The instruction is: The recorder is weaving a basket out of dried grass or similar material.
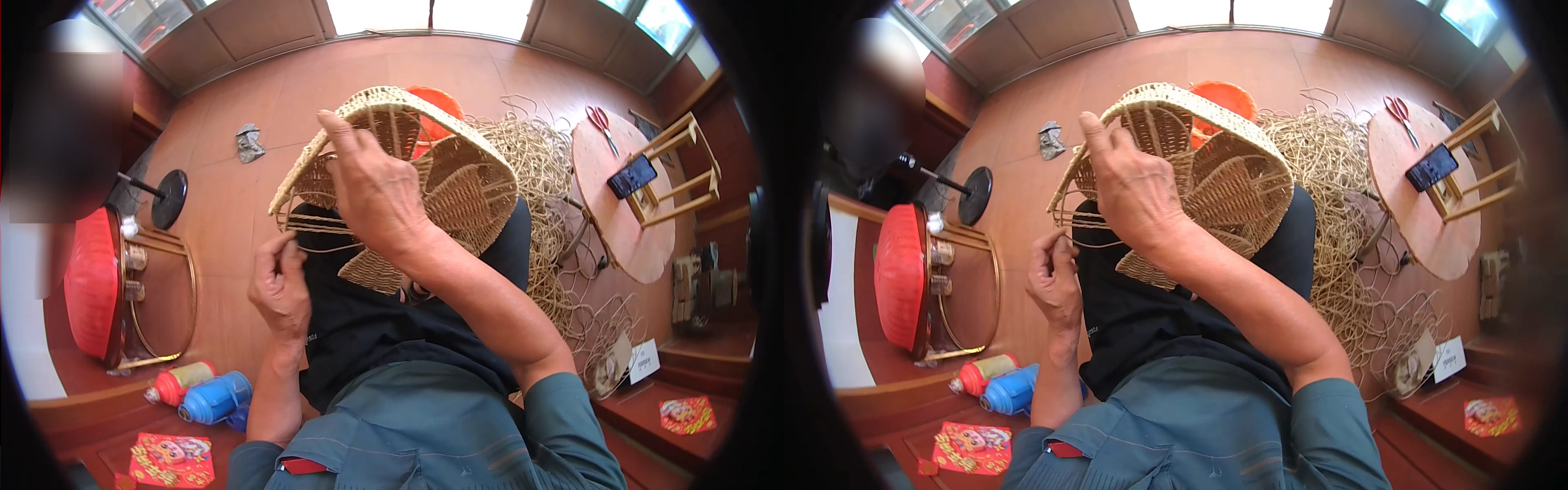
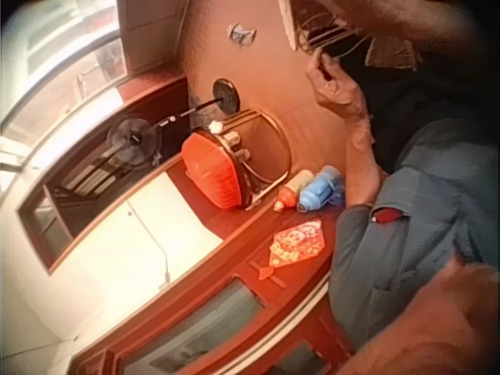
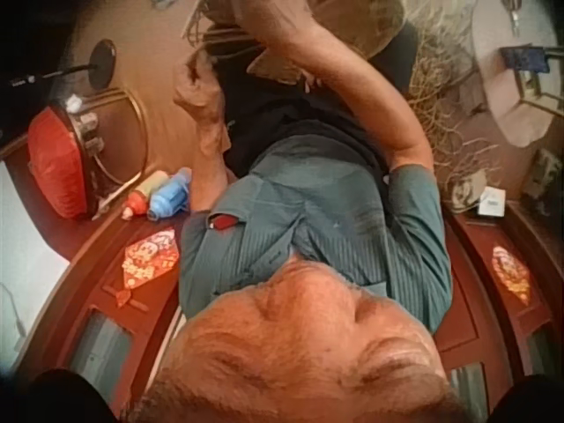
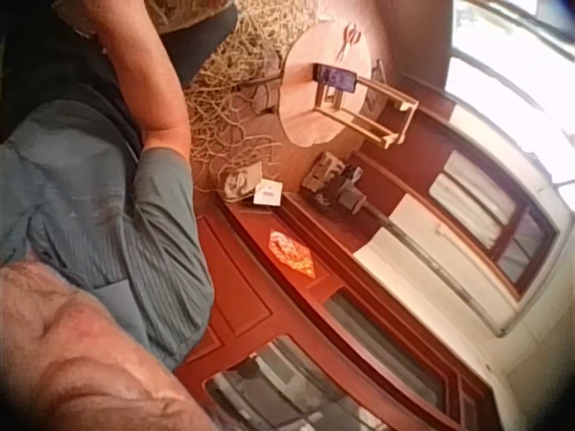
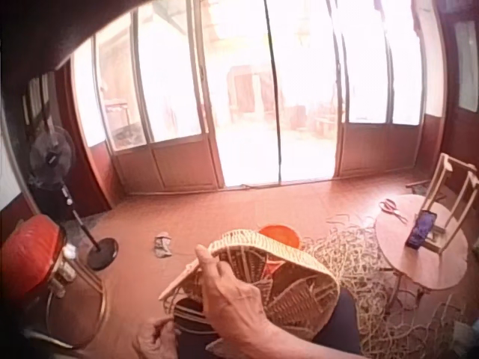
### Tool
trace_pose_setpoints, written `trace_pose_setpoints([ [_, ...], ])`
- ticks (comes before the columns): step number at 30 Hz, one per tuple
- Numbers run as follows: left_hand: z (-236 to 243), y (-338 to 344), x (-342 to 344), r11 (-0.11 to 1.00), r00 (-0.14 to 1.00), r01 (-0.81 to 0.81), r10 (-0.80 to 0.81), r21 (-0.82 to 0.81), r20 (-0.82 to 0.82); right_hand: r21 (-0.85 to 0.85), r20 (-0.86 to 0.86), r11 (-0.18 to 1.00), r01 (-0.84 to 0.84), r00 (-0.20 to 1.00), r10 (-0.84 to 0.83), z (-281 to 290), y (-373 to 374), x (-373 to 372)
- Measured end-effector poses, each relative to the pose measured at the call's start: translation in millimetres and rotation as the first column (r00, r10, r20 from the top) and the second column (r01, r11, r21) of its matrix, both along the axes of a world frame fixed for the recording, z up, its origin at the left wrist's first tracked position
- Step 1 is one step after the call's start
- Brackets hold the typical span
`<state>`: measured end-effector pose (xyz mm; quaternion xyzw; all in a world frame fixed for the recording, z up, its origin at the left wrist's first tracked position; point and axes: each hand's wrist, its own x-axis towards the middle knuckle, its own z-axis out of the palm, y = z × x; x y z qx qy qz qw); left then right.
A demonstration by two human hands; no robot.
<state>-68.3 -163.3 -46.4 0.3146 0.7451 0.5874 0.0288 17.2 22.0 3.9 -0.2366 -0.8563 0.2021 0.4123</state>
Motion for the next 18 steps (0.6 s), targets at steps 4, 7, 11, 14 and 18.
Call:
trace_pose_setpoints([
  [4, 20, 40, 12, 0.989, 0.929, 0.136, -0.110, 0.051, -0.352, -0.423, -0.361, 0.858, -0.292, 0.923, 0.136, -2, -2, 9],
  [7, 26, 72, 12, 0.979, 0.860, 0.196, -0.144, 0.055, -0.489, -0.623, -0.485, 0.642, -0.447, 0.864, 0.132, -2, 4, 30],
  [11, 26, 96, 9, 0.987, 0.777, 0.162, -0.125, 0.004, -0.617, -0.684, -0.428, 0.610, -0.400, 0.897, 0.108, -6, 19, 56],
  [14, 27, 100, 7, 0.990, 0.760, 0.140, -0.116, -0.014, -0.640, -0.668, -0.439, 0.616, -0.417, 0.890, 0.126, -8, 26, 61],
  [18, 31, 98, 8, 0.994, 0.669, 0.067, -0.106, -0.082, -0.735, -0.626, -0.428, 0.659, -0.417, 0.890, 0.157, -5, 30, 69],
])
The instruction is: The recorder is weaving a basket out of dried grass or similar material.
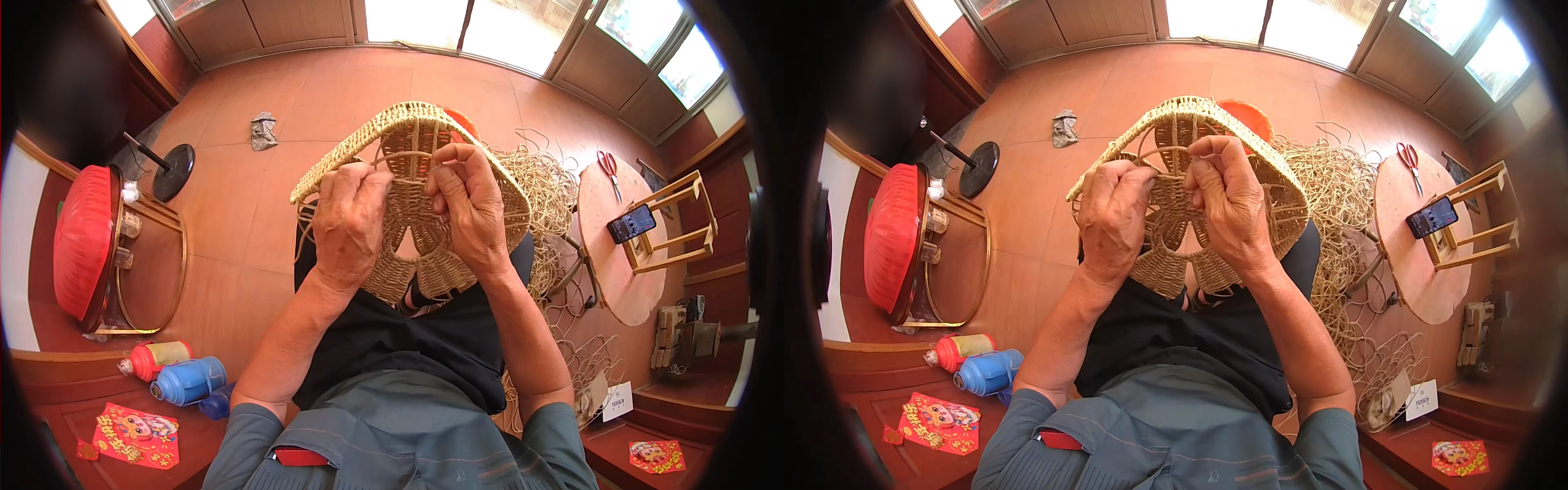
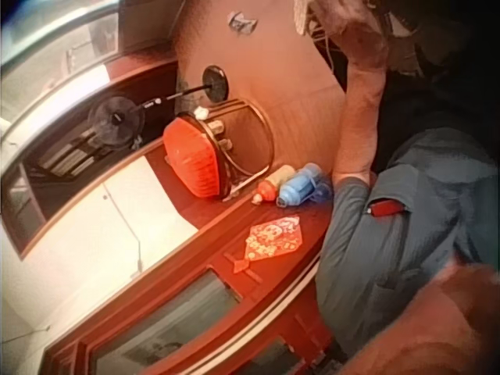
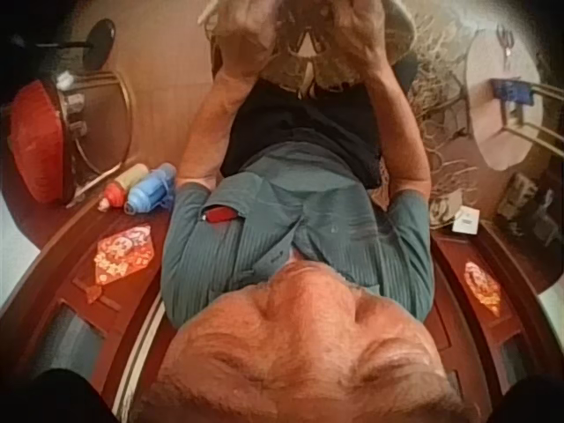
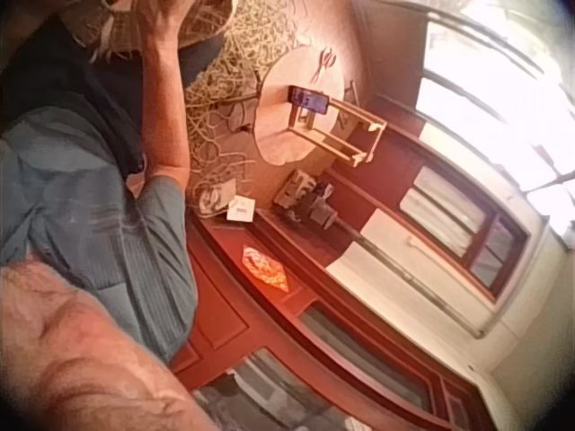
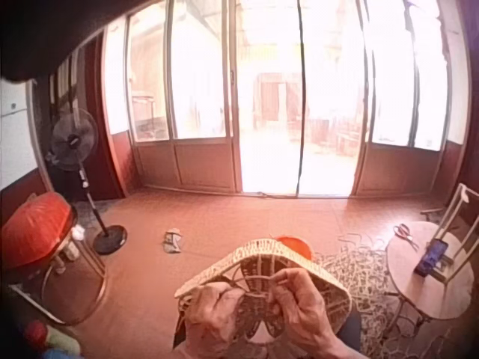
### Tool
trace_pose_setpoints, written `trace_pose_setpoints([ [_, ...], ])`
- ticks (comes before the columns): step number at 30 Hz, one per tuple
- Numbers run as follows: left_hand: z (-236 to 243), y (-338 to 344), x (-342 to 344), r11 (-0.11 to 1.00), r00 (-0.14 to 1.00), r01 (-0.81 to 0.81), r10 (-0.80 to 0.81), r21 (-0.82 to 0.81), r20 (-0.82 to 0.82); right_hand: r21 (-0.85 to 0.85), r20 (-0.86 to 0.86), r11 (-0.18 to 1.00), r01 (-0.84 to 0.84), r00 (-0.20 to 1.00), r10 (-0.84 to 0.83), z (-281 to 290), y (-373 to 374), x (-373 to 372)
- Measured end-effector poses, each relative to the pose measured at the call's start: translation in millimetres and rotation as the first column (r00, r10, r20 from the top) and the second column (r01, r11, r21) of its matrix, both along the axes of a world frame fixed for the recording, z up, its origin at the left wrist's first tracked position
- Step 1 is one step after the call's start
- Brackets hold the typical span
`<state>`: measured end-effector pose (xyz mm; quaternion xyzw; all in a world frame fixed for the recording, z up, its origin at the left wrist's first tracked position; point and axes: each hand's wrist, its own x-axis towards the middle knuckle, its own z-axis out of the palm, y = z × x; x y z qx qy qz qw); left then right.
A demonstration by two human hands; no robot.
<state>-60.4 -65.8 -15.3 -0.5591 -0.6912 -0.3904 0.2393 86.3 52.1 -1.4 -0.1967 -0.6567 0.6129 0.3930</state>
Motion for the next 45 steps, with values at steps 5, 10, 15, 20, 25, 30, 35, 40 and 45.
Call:
trace_pose_setpoints([
  [5, 4, 9, 2, 0.992, 0.991, 0.126, -0.125, 0.006, -0.057, 0.042, 0.057, 0.998, 0.055, 0.997, -0.058, 18, 18, 17],
  [10, 6, 24, 1, 0.975, 0.975, 0.220, -0.221, 0.034, 0.008, 0.190, -0.112, 0.979, 0.075, 0.992, -0.054, 43, 20, 32],
  [15, 6, 38, 7, 0.979, 0.980, 0.177, -0.185, 0.102, 0.074, 0.117, -0.277, 0.981, 0.158, 0.953, -0.120, 32, 6, 30],
  [20, 5, 43, 10, 0.985, 0.990, 0.136, -0.138, 0.103, 0.009, 0.381, 0.107, 0.893, 0.240, 0.948, -0.301, 3, 5, 22],
  [25, 5, 38, 16, 0.994, 0.992, 0.107, -0.109, 0.023, 0.065, 0.720, 0.221, 0.679, 0.143, 0.880, -0.420, -1, 2, 10],
  [30, 6, 33, 15, 0.991, 0.988, 0.134, -0.135, 0.019, 0.070, 0.657, 0.174, 0.737, 0.157, 0.920, -0.351, 5, 3, -6],
  [35, 6, 30, 15, 0.991, 0.987, 0.134, -0.135, 0.014, 0.092, 0.672, 0.124, 0.698, 0.247, 0.892, -0.435, 6, -2, -9],
  [40, 6, 31, 22, 0.992, 0.995, 0.096, -0.098, 0.084, 0.023, 0.181, 0.032, 0.958, 0.224, 0.972, -0.233, 9, 2, 13],
  [45, 8, 49, 26, 0.961, 0.960, 0.277, -0.276, 0.014, -0.049, -0.301, -0.109, 0.951, 0.065, 0.989, -0.102, 13, 41, 69],
])
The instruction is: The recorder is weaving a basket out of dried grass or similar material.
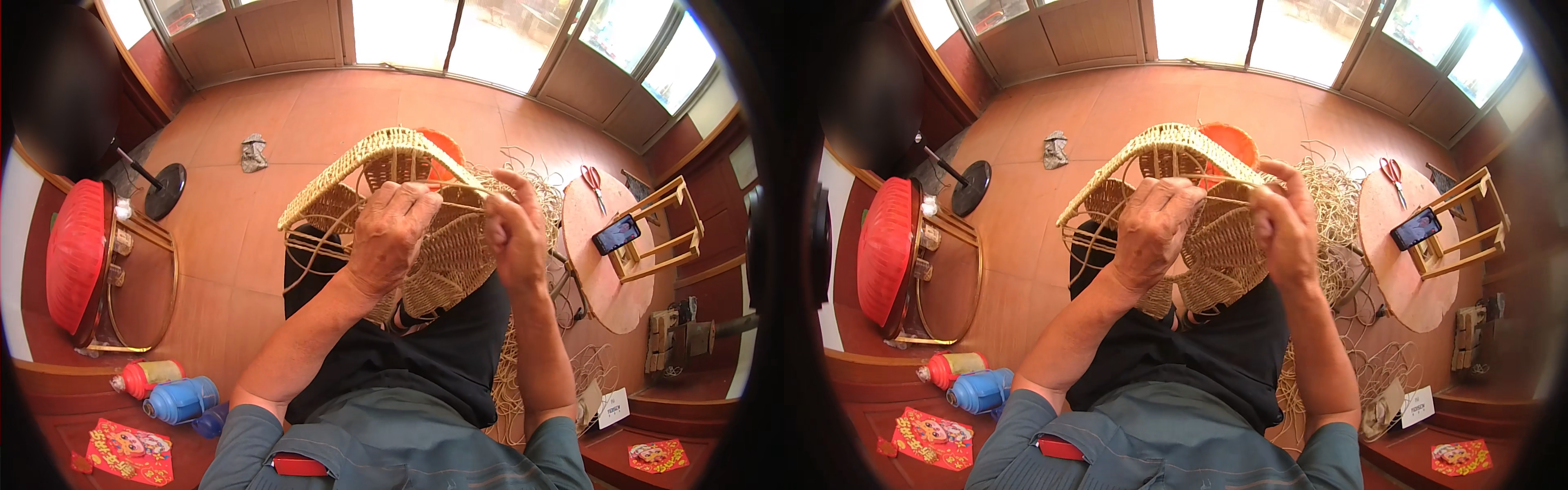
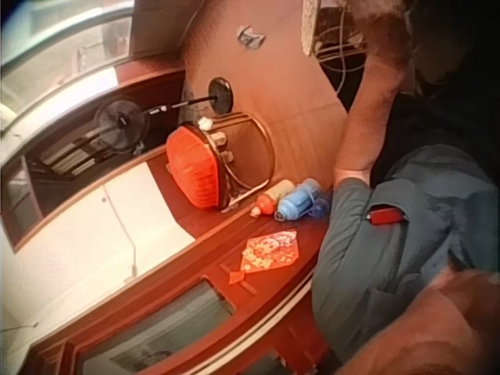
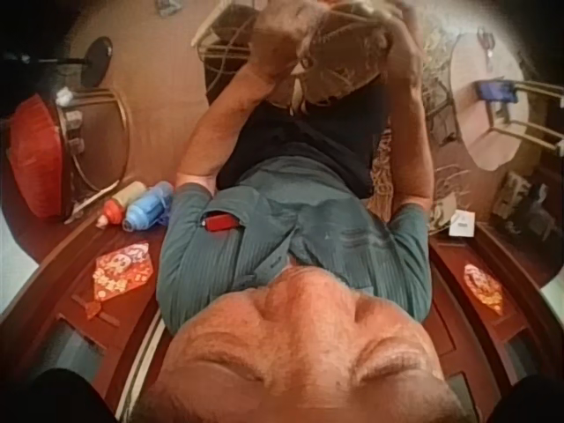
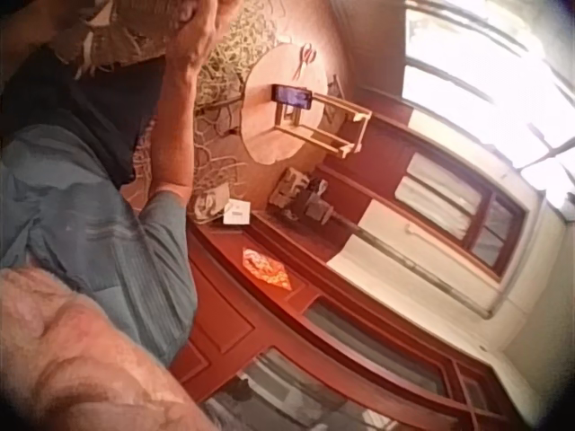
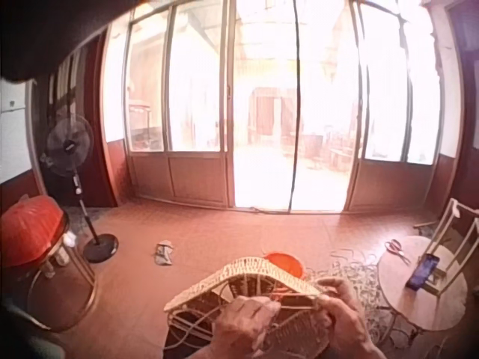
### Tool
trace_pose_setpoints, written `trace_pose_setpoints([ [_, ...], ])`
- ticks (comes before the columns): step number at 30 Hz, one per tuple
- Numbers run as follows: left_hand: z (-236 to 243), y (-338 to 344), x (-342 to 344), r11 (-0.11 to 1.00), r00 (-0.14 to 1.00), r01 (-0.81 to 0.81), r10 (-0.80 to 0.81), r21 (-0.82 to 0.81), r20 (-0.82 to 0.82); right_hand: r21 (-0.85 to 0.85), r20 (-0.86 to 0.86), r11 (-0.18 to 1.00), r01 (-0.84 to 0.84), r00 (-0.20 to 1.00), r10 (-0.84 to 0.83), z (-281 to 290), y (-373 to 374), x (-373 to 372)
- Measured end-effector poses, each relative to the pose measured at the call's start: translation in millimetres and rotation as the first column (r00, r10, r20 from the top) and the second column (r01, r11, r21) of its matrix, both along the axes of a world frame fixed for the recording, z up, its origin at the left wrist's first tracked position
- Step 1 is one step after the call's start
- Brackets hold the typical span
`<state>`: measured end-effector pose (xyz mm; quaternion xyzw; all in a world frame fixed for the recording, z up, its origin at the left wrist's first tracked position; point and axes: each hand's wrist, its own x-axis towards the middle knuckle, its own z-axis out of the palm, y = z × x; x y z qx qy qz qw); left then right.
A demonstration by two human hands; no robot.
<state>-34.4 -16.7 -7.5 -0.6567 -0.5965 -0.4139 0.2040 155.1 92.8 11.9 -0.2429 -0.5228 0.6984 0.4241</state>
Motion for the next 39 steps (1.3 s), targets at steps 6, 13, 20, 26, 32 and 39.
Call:
trace_pose_setpoints([
  [6, 7, 14, 6, 0.998, 0.997, 0.005, -0.001, -0.055, 0.082, -0.015, -0.052, 0.918, 0.397, 0.916, -0.398, -14, 62, 120],
  [13, 11, 22, 12, 0.999, 0.996, 0.022, -0.017, -0.050, 0.085, -0.169, -0.045, 0.787, 0.594, 0.793, -0.608, -70, 88, 263],
  [20, 14, 30, 14, 0.997, 0.999, -0.039, 0.037, -0.066, -0.035, -0.420, 0.015, 0.548, 0.724, 0.609, -0.793, -149, 104, 341],
  [26, 8, 35, 19, 0.975, 0.982, -0.186, 0.180, -0.122, -0.061, -0.591, 0.262, 0.375, 0.714, 0.610, -0.748, -199, 80, 360],
  [32, 6, 36, 28, 0.970, 0.976, -0.160, 0.184, -0.185, 0.116, -0.613, 0.342, 0.426, 0.666, 0.709, -0.617, -216, 46, 299],
  [39, 13, 34, 34, 0.992, 0.934, -0.069, 0.103, -0.109, 0.342, -0.344, 0.384, 0.731, 0.589, 0.799, -0.463, -173, 45, 227],
])
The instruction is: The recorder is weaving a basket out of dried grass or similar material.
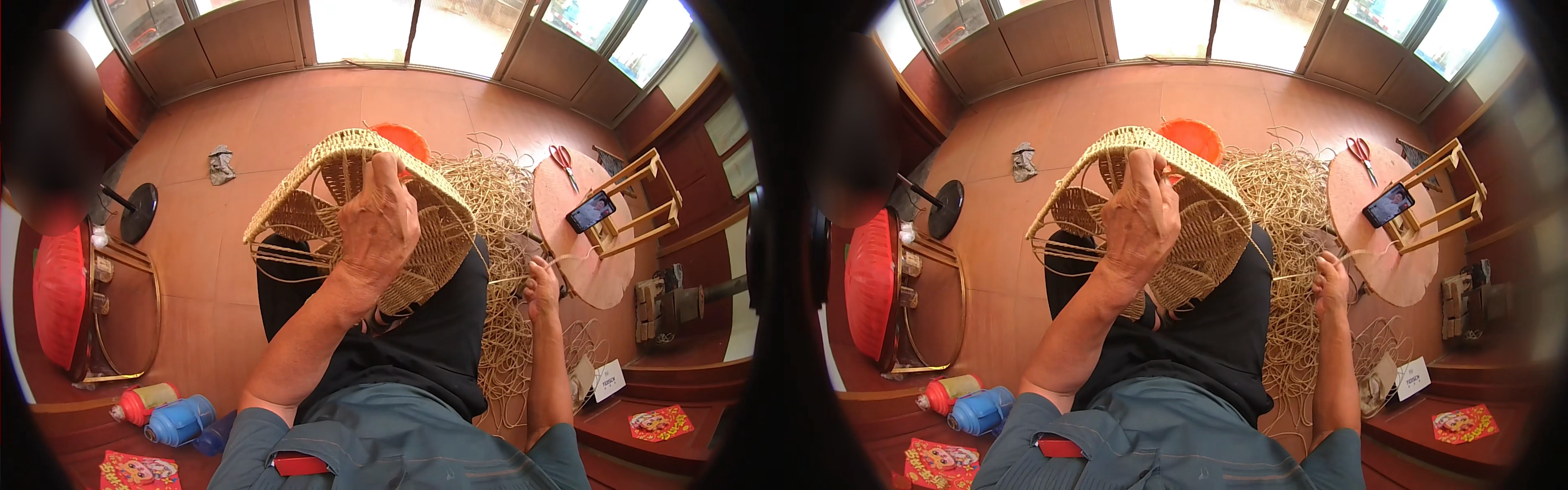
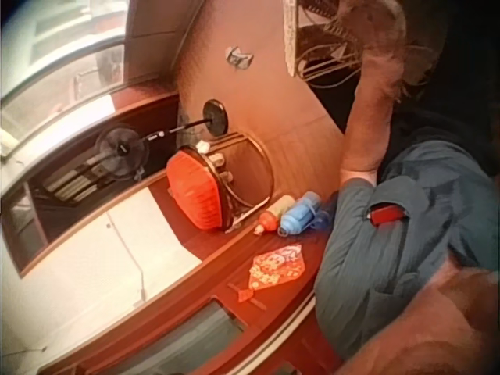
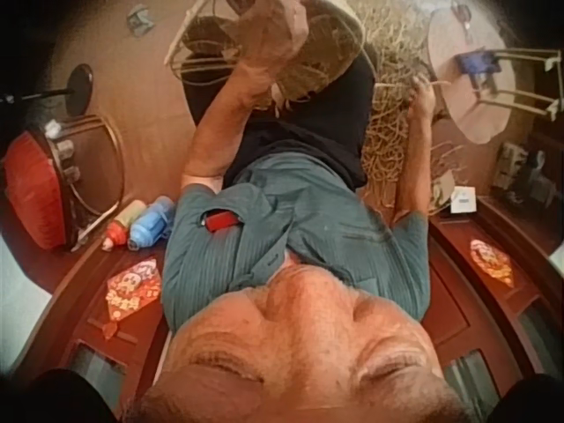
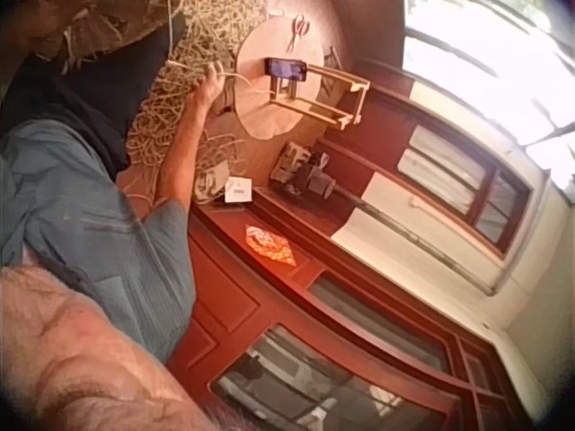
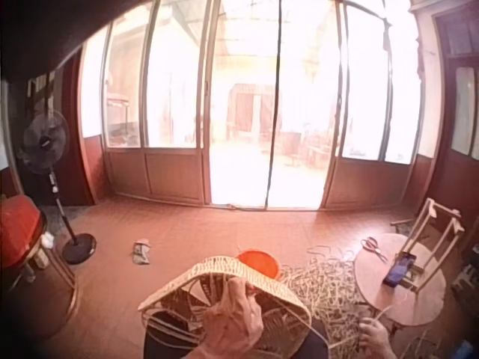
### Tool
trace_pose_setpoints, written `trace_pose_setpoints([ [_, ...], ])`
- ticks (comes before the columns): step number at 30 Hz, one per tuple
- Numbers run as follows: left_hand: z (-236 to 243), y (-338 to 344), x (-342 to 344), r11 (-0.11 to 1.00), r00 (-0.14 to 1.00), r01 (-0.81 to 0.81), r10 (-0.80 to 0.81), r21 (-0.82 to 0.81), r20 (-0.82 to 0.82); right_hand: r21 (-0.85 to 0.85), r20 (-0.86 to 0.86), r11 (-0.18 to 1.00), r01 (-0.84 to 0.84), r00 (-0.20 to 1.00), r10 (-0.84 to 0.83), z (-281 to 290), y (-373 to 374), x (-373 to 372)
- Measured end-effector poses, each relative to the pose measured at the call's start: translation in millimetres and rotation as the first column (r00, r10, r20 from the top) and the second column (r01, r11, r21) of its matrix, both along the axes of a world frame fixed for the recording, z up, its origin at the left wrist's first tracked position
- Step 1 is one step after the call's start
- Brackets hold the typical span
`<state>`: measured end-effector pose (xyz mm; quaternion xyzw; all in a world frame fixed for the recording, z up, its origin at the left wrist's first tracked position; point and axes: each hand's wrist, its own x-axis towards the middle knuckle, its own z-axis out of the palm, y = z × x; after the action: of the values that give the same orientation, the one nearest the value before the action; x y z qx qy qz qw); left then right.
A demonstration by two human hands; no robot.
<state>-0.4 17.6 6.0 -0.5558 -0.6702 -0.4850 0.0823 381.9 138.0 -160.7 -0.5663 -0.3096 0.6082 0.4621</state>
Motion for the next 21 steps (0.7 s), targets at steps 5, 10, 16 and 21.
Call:
trace_pose_setpoints([
  [5, 2, -6, 0, 0.999, 1.000, 0.022, -0.022, 0.035, 0.008, 0.168, 0.457, 0.950, -0.263, 0.875, 0.161, 33, -1, -41],
  [10, -5, -18, 1, 0.987, 0.941, 0.083, -0.123, 0.138, 0.316, 0.483, 0.781, 0.762, -0.431, 0.605, -0.154, 78, -28, -90],
  [16, -11, -48, -24, 0.858, 0.336, 0.413, -0.454, 0.304, 0.826, 0.726, 0.621, 0.490, -0.482, 0.765, -0.169, 141, -73, -170],
  [21, -8, -62, -41, 0.940, 0.721, 0.323, -0.321, 0.112, 0.614, 0.828, 0.538, 0.245, -0.503, 0.837, -0.100, 152, -92, -226],
])
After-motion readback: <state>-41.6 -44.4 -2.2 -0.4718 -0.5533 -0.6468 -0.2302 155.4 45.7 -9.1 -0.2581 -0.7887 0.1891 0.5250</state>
